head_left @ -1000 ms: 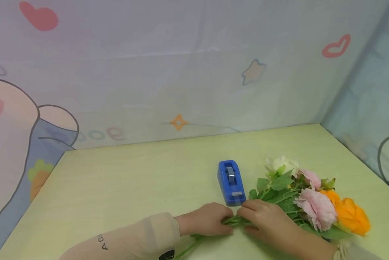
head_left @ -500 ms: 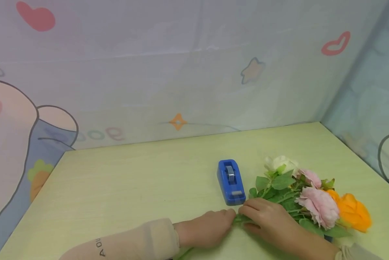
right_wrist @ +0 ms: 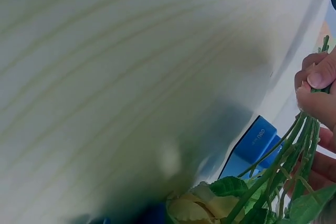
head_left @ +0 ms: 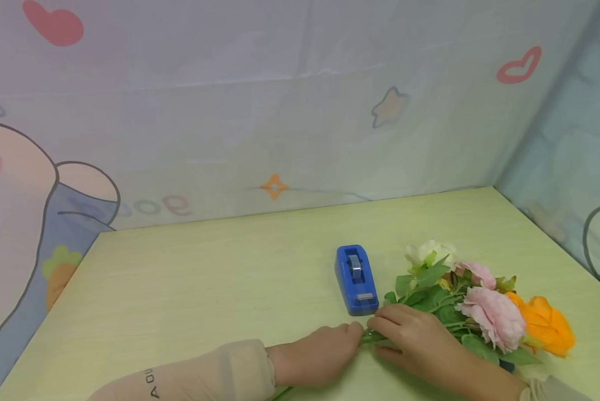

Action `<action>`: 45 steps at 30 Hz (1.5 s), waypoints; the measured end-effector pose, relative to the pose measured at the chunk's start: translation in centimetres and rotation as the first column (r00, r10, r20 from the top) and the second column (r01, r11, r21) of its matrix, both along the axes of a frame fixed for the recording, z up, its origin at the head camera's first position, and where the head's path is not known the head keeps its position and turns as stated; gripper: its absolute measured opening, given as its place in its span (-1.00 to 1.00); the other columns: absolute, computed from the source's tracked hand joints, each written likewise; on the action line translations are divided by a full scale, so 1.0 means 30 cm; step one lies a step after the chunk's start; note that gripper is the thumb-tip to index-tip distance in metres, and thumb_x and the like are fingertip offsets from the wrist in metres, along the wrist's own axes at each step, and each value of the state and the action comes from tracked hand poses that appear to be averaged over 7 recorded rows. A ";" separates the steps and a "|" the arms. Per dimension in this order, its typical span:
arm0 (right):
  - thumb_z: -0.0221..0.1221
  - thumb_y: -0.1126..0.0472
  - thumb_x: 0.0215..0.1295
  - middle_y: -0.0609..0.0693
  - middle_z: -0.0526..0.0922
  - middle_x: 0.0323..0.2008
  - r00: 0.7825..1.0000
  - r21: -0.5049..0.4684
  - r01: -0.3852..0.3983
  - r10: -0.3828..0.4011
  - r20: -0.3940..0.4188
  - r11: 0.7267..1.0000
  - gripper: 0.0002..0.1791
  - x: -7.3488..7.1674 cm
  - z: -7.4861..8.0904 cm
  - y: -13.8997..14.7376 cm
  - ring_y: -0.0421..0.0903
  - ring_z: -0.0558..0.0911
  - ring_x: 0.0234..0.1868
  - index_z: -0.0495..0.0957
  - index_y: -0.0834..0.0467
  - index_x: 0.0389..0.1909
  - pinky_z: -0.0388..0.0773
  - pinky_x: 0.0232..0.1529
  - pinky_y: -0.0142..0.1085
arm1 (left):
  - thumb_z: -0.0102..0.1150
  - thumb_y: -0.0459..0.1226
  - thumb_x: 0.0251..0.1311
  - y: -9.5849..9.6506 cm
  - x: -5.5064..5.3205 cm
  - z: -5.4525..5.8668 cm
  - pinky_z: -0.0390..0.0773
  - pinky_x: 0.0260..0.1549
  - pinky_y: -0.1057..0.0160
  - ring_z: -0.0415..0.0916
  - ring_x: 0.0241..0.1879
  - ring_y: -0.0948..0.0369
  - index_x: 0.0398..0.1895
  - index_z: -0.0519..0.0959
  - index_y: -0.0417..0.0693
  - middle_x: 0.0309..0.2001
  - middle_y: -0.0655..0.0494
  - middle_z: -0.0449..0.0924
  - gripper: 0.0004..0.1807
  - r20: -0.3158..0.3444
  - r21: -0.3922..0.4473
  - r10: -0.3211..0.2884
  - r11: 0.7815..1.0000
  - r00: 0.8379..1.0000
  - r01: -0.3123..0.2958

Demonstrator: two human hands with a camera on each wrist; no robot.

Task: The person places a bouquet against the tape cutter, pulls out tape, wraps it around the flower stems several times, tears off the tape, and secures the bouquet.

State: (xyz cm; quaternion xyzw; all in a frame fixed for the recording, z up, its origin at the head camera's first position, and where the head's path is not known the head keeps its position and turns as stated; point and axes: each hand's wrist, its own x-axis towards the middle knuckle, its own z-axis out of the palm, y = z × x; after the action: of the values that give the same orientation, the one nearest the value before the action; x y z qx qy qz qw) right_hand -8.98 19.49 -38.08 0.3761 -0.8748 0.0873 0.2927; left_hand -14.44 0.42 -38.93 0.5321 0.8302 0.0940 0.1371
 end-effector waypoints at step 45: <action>-0.31 0.43 0.45 0.05 0.60 -0.53 0.898 0.143 0.001 0.062 -0.435 0.990 -0.53 -0.017 -0.019 -0.037 -0.04 0.63 -0.50 0.54 0.24 -0.52 0.57 -0.54 -0.29 | -0.16 -0.29 0.41 -0.004 -0.005 0.022 0.30 -0.55 0.47 0.26 -0.56 0.36 -0.33 0.30 -0.07 -0.57 0.25 0.28 -0.89 0.071 0.078 -0.012 0.997 0.997 0.006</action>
State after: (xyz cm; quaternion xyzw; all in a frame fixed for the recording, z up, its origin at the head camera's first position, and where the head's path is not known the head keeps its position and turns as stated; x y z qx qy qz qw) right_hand -9.48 18.37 -38.64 0.4193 -0.7845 -0.0563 0.4534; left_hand -14.59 0.28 -38.28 0.5371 0.8181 0.1446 0.1461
